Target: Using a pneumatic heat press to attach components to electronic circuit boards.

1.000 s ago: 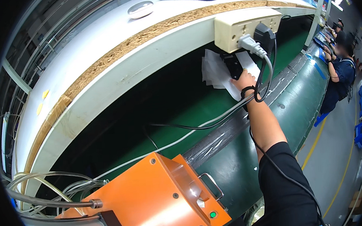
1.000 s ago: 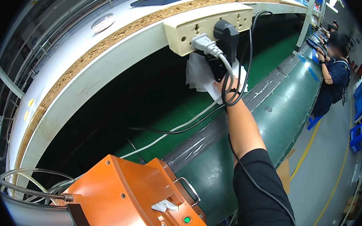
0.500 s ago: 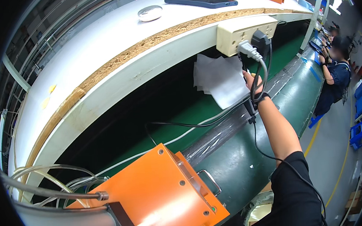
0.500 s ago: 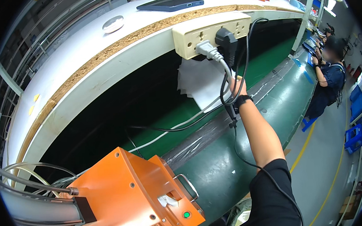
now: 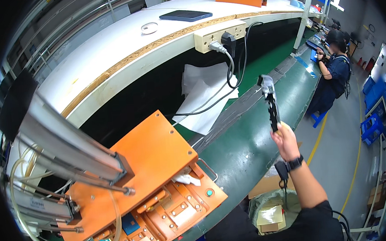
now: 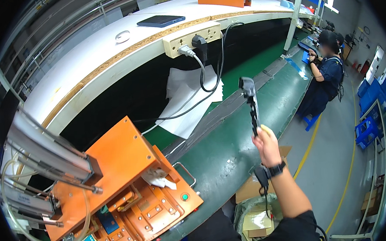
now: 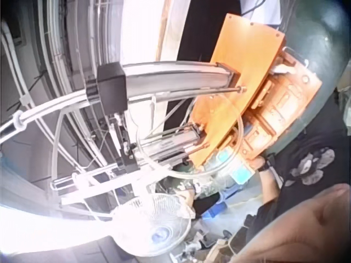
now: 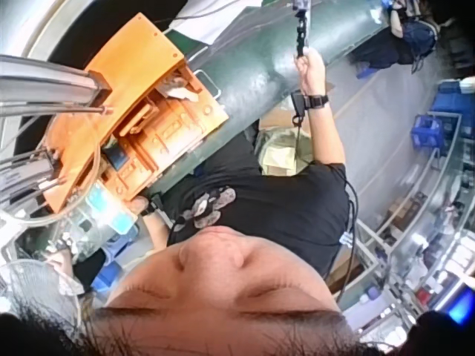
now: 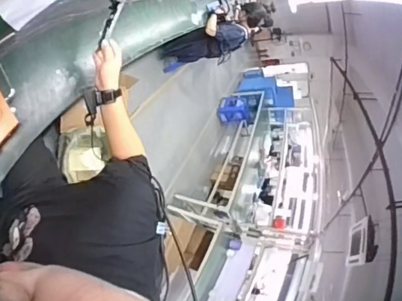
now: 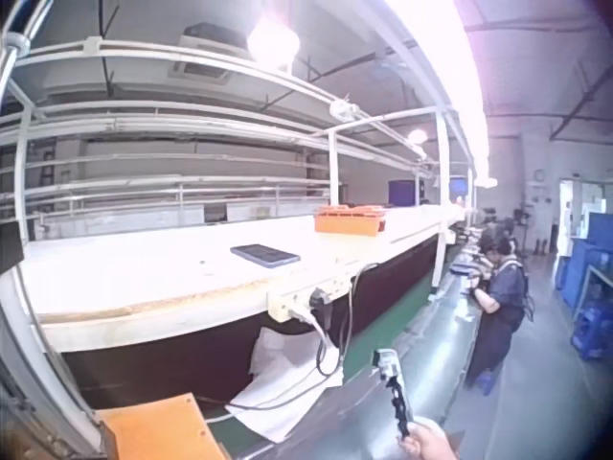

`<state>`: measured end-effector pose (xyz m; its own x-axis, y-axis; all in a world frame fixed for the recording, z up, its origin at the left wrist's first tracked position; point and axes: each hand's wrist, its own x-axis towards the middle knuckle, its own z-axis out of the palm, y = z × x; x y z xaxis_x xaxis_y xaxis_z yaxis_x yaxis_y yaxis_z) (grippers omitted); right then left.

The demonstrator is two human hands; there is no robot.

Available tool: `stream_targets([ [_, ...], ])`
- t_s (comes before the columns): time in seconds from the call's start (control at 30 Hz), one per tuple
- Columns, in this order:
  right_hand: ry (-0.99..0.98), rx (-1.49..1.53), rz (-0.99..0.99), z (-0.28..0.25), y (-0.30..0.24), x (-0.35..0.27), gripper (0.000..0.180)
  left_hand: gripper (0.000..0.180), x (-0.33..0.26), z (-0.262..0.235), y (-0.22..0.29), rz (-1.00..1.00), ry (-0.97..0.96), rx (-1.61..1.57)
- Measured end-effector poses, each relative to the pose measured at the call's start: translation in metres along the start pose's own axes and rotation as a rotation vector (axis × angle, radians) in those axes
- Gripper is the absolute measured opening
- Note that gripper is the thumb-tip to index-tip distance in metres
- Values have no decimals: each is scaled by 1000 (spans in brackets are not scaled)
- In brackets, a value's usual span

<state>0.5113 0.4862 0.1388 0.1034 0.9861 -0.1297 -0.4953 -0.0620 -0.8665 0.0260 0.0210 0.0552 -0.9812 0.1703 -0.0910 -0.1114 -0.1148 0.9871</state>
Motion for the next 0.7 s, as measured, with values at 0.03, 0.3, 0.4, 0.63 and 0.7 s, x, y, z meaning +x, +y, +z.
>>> stream_targets([
  [0.03, -23, -29, -4, -9, -5, -35, 34, 52, -4, -4, 5, 9, -23, -10],
  [0.3, -756, -20, 359, -15, -53, -218, 68, 41, -79, -23, 72, 403, -190, 430],
  [0.4, -1059, 38, 719, 12, -34, -242, 66, 56, -104, -15, 100, 922, -656, 514],
  [0.63, -1396, 7, 1250, 82, 23, -244, 60, 56, -116, 10, 161, 1227, -1169, 895],
  [0.7, -1450, -61, 1274, 99, 32, -232, 57, 53, -107, 11, 173, 1308, -1125, 903],
])
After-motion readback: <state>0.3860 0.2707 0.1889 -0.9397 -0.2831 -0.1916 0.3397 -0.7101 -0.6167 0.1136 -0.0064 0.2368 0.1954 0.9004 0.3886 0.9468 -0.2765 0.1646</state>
